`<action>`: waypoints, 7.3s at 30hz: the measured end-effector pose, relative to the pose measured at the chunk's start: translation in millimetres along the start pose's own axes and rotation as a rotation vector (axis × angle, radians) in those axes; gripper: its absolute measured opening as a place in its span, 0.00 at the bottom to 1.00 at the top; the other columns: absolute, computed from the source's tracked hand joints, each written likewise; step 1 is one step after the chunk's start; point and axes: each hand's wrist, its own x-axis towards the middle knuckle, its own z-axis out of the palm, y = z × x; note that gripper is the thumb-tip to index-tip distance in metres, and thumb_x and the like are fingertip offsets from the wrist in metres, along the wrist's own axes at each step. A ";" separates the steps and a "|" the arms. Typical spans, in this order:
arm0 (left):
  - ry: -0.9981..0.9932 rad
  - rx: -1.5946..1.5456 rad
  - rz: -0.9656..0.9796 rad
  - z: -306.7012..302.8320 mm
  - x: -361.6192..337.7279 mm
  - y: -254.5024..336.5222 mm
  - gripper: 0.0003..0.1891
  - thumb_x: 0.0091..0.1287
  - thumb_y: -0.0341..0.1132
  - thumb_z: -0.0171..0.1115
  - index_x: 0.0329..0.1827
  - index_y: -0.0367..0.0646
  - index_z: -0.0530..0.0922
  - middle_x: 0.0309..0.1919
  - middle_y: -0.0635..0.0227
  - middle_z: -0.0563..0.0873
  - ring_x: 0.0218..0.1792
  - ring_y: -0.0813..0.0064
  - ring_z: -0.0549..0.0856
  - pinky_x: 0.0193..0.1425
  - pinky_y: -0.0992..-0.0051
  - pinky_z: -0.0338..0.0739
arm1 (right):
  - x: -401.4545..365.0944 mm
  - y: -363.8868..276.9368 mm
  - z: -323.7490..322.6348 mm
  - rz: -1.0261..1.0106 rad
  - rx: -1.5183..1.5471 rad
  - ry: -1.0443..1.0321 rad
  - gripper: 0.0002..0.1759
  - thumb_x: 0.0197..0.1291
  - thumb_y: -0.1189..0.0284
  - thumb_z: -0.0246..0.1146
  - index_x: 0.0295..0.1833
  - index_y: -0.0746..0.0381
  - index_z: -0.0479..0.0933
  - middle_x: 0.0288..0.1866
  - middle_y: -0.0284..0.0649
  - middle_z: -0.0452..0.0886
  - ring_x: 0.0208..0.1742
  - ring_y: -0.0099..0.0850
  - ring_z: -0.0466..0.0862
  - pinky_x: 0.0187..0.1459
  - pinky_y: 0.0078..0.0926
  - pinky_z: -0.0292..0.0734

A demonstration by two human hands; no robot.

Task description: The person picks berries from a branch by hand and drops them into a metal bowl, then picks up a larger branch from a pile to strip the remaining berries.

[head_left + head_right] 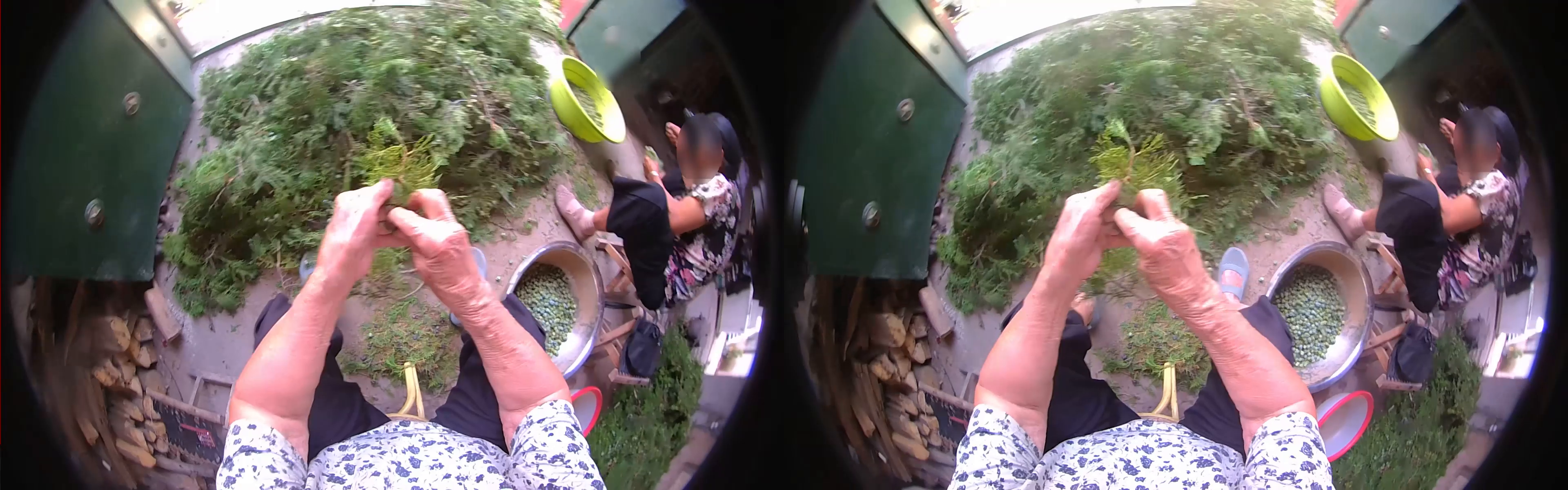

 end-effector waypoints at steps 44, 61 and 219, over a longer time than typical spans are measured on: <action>0.271 0.442 0.383 -13.6 4.1 27.5 0.11 0.59 0.31 0.66 0.43 0.35 0.80 0.24 0.74 0.79 0.20 0.85 0.74 0.24 0.83 0.68 | -124.1 149.6 -184.1 1.070 0.519 0.525 0.16 0.57 0.79 0.60 0.52 0.70 0.73 0.35 0.37 0.77 0.32 0.27 0.78 0.30 0.21 0.73; 0.264 -0.112 0.425 -132.4 -7.7 64.0 0.03 0.61 0.24 0.60 0.36 0.34 0.77 0.32 0.63 0.80 0.30 0.72 0.77 0.33 0.73 0.73 | -232.3 245.5 -242.3 1.525 0.362 0.841 0.25 0.56 0.65 0.63 0.58 0.61 0.70 0.58 0.39 0.70 0.63 0.36 0.70 0.62 0.44 0.62; -0.045 -0.115 0.178 -22.3 -113.7 -27.7 0.12 0.66 0.25 0.55 0.52 0.33 0.74 0.40 0.65 0.81 0.39 0.79 0.80 0.44 0.81 0.78 | -178.1 -198.2 -266.1 -0.537 0.506 1.358 0.17 0.66 0.68 0.46 0.34 0.72 0.72 0.34 0.44 0.74 0.40 0.38 0.74 0.63 0.57 0.56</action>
